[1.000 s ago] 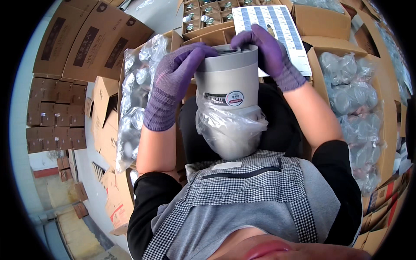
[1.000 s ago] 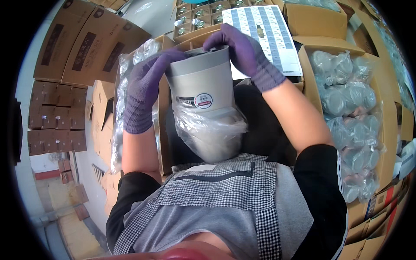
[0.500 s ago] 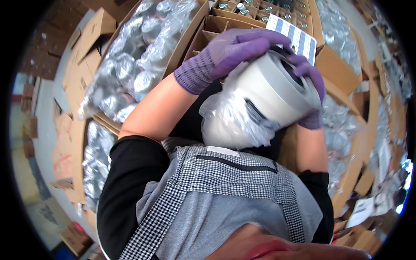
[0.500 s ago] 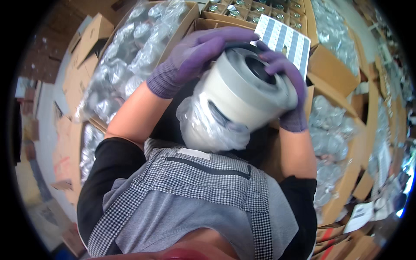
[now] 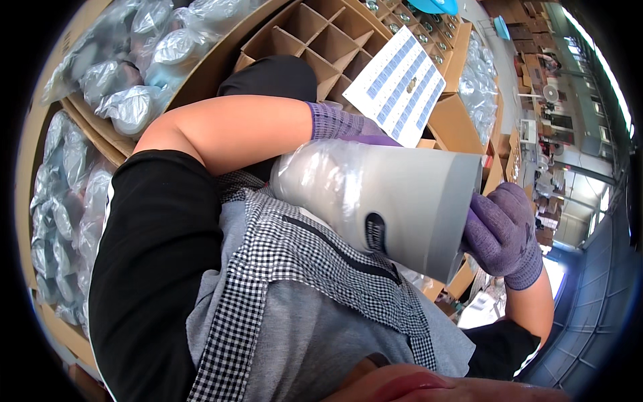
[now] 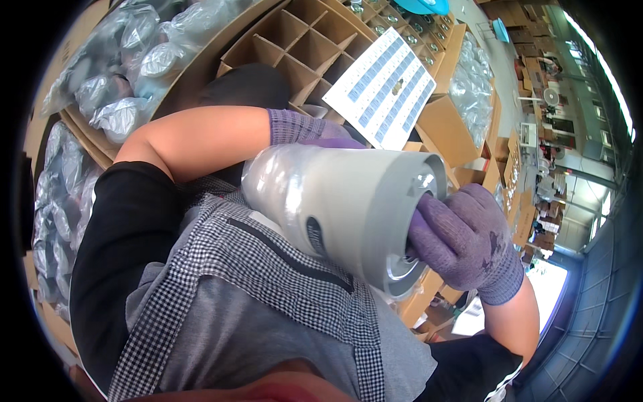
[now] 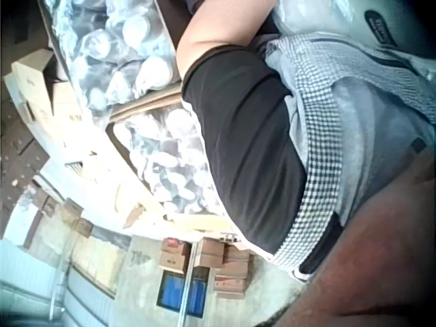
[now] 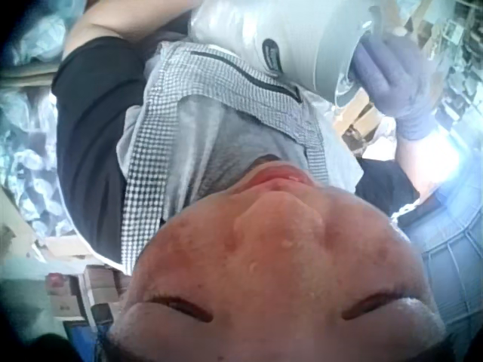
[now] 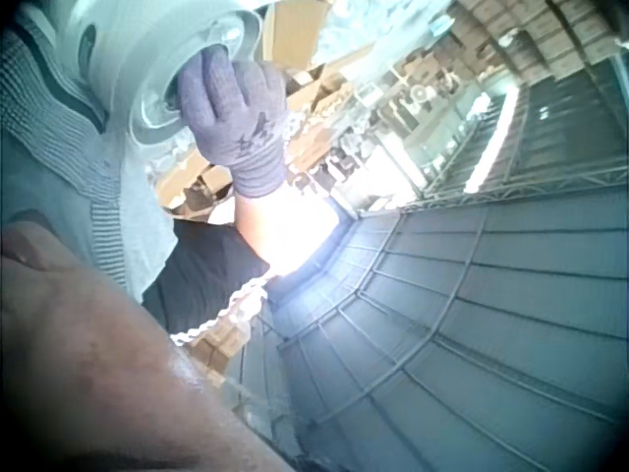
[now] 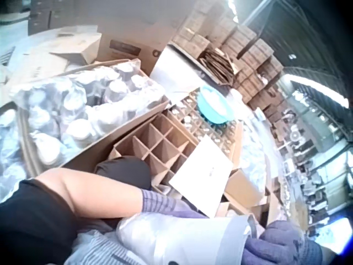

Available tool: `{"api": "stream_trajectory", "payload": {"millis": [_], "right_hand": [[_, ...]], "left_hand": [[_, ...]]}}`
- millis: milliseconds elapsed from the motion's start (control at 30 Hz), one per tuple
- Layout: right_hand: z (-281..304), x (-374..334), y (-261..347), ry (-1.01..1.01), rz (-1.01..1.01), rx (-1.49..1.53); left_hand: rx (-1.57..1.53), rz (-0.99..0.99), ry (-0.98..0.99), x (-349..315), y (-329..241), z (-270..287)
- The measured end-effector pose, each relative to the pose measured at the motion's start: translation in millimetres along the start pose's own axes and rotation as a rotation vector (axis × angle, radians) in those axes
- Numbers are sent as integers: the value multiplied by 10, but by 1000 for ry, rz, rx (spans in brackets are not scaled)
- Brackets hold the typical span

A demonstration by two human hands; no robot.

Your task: The person assembles electric kettle bases by inserting a heating element and a metal base plate into the plastic housing, applying labels, and then placing the finished units into plastic bags and back into a shipping box.

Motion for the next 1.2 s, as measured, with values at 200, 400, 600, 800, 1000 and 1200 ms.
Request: {"api": "stream_trajectory", "payload": {"millis": [200, 400, 600, 800, 1000, 1200], "right_hand": [[-332, 84, -333, -119, -613, 481], [-731, -12, -685, -283, -861, 628], [-879, -12, -1440, -499, -627, 1475], [-3952, -722, -3987, -48, -1564, 393], [-4399, -302, -3852, -211, -1882, 565], [-3741, -316, -3204, -1391, -1224, 1498]], "left_hand": [[177, 15, 87, -237, 30, 121], [-74, 270, 37, -183, 207, 372], [5, -150, 16, 352, -1309, 1413], [-340, -213, -79, 715, -1281, 1272], [-309, -173, -174, 505, -1161, 1349], [-360, -173, -187, 496, -1059, 1358]]}}
Point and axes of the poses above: each hand's wrist, its own x-axis towards the middle knuckle, its own z-axis out of the back of the hand, y = z × x, the point moved 5 cm from there along x, towards the middle knuckle, and after that the axes turned 1 degree about x, right-handed, at the moved point
